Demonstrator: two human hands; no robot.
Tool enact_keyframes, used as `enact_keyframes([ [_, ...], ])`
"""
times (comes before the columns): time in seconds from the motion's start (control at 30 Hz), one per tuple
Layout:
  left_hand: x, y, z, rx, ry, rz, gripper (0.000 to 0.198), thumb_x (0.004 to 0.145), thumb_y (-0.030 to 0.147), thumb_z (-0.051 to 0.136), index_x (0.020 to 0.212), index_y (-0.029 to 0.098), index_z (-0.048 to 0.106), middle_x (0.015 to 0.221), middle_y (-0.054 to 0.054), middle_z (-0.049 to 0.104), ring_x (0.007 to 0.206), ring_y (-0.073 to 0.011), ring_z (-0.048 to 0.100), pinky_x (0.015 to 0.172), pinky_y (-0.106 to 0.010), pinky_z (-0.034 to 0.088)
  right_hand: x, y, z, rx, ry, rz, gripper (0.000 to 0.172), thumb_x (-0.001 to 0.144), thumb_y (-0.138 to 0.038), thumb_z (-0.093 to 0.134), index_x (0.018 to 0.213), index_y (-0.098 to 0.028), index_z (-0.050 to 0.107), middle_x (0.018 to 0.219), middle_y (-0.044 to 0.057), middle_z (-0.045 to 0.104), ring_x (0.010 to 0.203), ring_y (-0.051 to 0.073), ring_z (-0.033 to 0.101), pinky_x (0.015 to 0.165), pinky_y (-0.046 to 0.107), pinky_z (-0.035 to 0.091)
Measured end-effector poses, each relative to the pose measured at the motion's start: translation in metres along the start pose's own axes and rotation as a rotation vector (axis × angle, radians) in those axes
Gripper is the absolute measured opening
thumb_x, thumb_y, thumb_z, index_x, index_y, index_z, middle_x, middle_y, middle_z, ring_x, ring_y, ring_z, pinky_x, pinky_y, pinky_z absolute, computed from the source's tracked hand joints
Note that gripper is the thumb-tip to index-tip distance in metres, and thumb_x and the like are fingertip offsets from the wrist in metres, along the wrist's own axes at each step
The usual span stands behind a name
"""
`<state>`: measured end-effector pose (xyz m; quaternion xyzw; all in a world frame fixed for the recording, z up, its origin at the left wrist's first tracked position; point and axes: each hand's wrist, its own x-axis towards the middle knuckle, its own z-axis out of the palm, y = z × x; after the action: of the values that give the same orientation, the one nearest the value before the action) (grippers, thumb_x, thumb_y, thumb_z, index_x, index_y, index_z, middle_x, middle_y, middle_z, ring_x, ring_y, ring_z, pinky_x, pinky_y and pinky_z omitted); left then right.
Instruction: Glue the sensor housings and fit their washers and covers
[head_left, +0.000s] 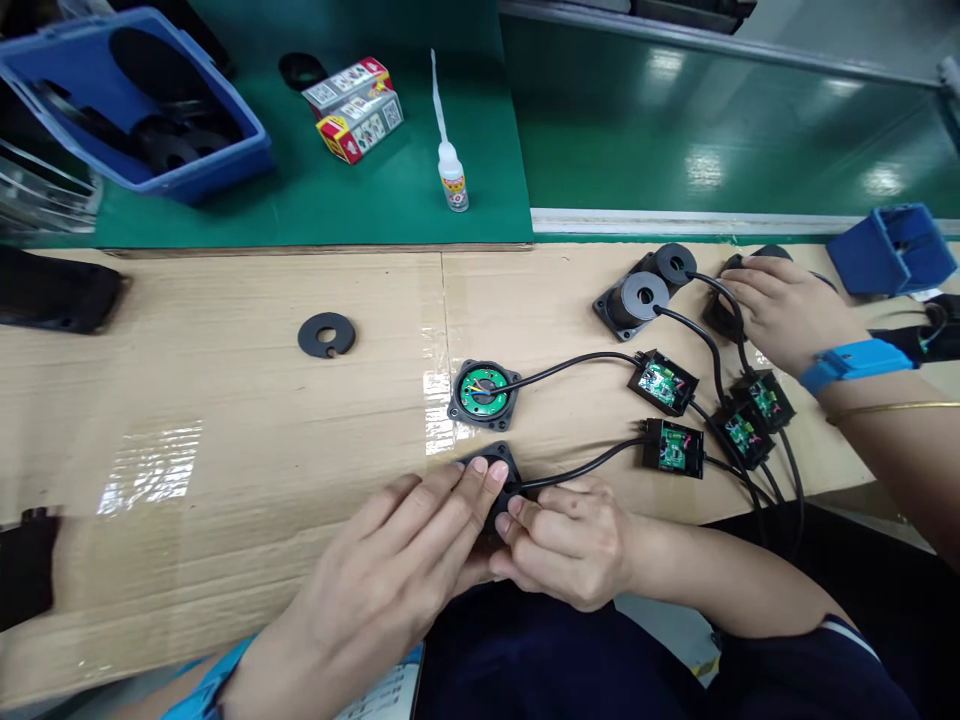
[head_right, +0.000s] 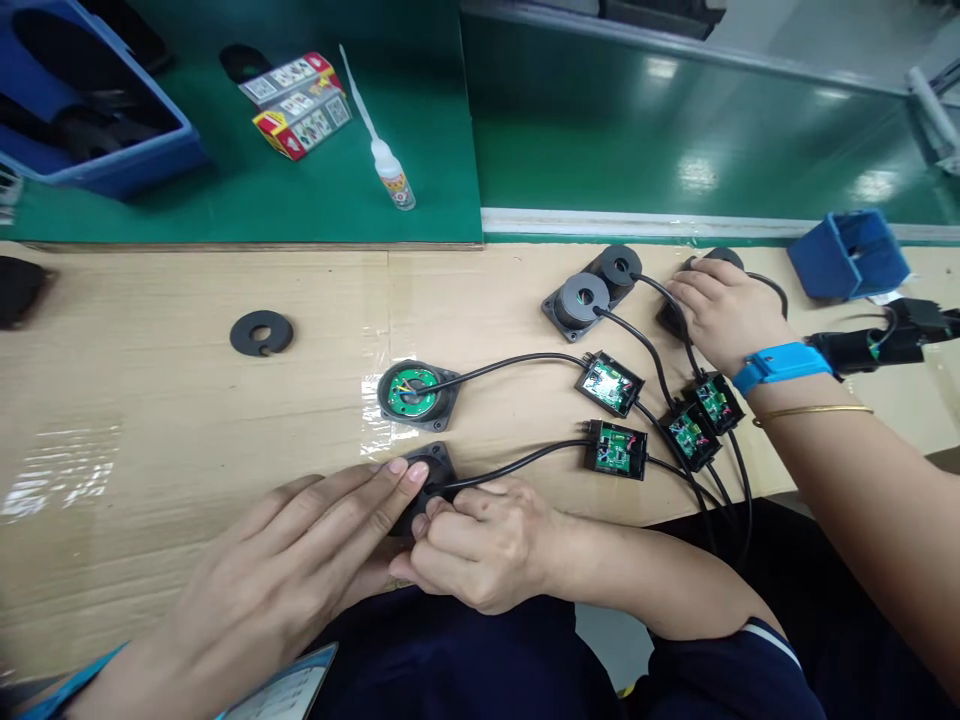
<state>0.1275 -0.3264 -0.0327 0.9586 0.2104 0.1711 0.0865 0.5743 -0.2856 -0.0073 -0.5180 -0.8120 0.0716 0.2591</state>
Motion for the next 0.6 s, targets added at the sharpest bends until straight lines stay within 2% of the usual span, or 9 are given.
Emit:
enact_keyframes([
  [0.07, 0.001, -0.012, 0.005, -0.246, 0.010, -0.089, 0.059, 0.099, 0.049, 0.063, 0.150, 0.022, 0.053, 0.129, -0.011, 0.072, 0.118, -0.0273, 0.066, 0.096, -0.039, 0.056, -0.001, 0.023, -0.005, -0.059, -0.013, 0.074, 0.052, 0.101, -0.064, 0.049, 0.082, -0.028, 0.081, 0.091, 0.003, 0.080, 0.108, 0.013, 0.069, 0.089, 0.044, 0.045],
  [0.1, 0.002, -0.017, 0.007, -0.374, 0.003, -0.140, 0.055, 0.098, 0.050, 0.064, 0.147, 0.027, 0.056, 0.129, -0.009, 0.072, 0.118, -0.0260, 0.067, 0.098, -0.039, 0.058, -0.002, 0.029, -0.004, -0.054, 0.018, 0.125, 0.048, 0.100, -0.062, 0.052, 0.080, -0.028, 0.081, 0.092, 0.002, 0.081, 0.111, 0.013, 0.068, 0.090, 0.045, 0.045],
  [0.2, 0.008, -0.024, 0.013, -0.666, -0.032, -0.296, 0.032, 0.105, 0.030, 0.055, 0.135, 0.032, 0.066, 0.128, -0.005, 0.072, 0.118, -0.0198, 0.069, 0.098, -0.032, 0.059, -0.001, 0.022, 0.010, 0.086, 0.175, 0.228, 0.046, 0.098, -0.066, 0.054, 0.069, -0.037, 0.075, 0.077, -0.007, 0.076, 0.107, 0.009, 0.066, 0.078, 0.040, 0.051],
  [0.27, 0.011, -0.023, 0.016, -0.760, -0.017, -0.381, 0.032, 0.105, 0.021, 0.052, 0.133, 0.031, 0.065, 0.127, -0.003, 0.073, 0.117, -0.0178, 0.069, 0.099, -0.031, 0.059, 0.000, -0.008, 0.026, 0.172, 0.206, 0.212, 0.046, 0.100, -0.068, 0.046, 0.080, -0.039, 0.075, 0.081, -0.007, 0.075, 0.096, 0.009, 0.067, 0.073, 0.032, 0.055],
  [0.3, 0.012, -0.022, 0.017, -0.780, 0.000, -0.410, 0.032, 0.105, 0.021, 0.052, 0.133, 0.031, 0.063, 0.127, -0.003, 0.072, 0.117, -0.0176, 0.069, 0.100, -0.032, 0.058, -0.002, -0.030, 0.037, 0.190, 0.170, 0.183, 0.042, 0.102, -0.065, 0.046, 0.094, -0.035, 0.075, 0.093, -0.003, 0.076, 0.091, 0.012, 0.068, 0.073, 0.031, 0.059],
  [0.33, 0.012, -0.020, 0.018, -0.789, 0.015, -0.434, 0.031, 0.104, 0.022, 0.052, 0.133, 0.030, 0.061, 0.126, -0.003, 0.072, 0.117, -0.0176, 0.069, 0.101, -0.033, 0.057, -0.004, -0.056, 0.049, 0.192, 0.132, 0.163, 0.034, 0.103, -0.054, 0.054, 0.111, -0.025, 0.070, 0.115, 0.008, 0.072, 0.097, 0.018, 0.067, 0.081, 0.038, 0.063],
  [0.37, 0.013, -0.019, 0.020, -0.794, 0.025, -0.451, 0.029, 0.104, 0.022, 0.053, 0.132, 0.028, 0.059, 0.124, -0.004, 0.072, 0.116, -0.0175, 0.069, 0.101, -0.033, 0.057, -0.007, -0.084, 0.062, 0.187, 0.088, 0.152, 0.022, 0.104, -0.045, 0.057, 0.113, -0.030, 0.070, 0.128, 0.006, 0.067, 0.105, 0.018, 0.066, 0.090, 0.032, 0.059],
  [0.5, 0.019, -0.013, 0.025, -0.804, 0.060, -0.489, 0.014, 0.103, 0.025, 0.055, 0.117, 0.025, 0.057, 0.107, -0.003, 0.070, 0.099, -0.0162, 0.070, 0.088, -0.032, 0.056, -0.025, -0.178, 0.106, 0.182, -0.031, 0.048, 0.026, 0.102, -0.040, 0.062, 0.124, -0.026, 0.066, 0.133, 0.009, 0.064, 0.112, 0.022, 0.065, 0.095, 0.041, 0.059],
  [0.6, 0.026, -0.007, 0.029, -0.769, 0.107, -0.485, 0.004, 0.102, 0.027, 0.057, 0.104, 0.023, 0.056, 0.093, -0.001, 0.066, 0.087, -0.0161, 0.066, 0.079, -0.032, 0.054, -0.031, -0.207, 0.122, 0.160, -0.064, -0.018, 0.025, 0.101, -0.043, 0.062, 0.122, -0.029, 0.067, 0.134, 0.007, 0.064, 0.113, 0.022, 0.065, 0.096, 0.039, 0.059],
])
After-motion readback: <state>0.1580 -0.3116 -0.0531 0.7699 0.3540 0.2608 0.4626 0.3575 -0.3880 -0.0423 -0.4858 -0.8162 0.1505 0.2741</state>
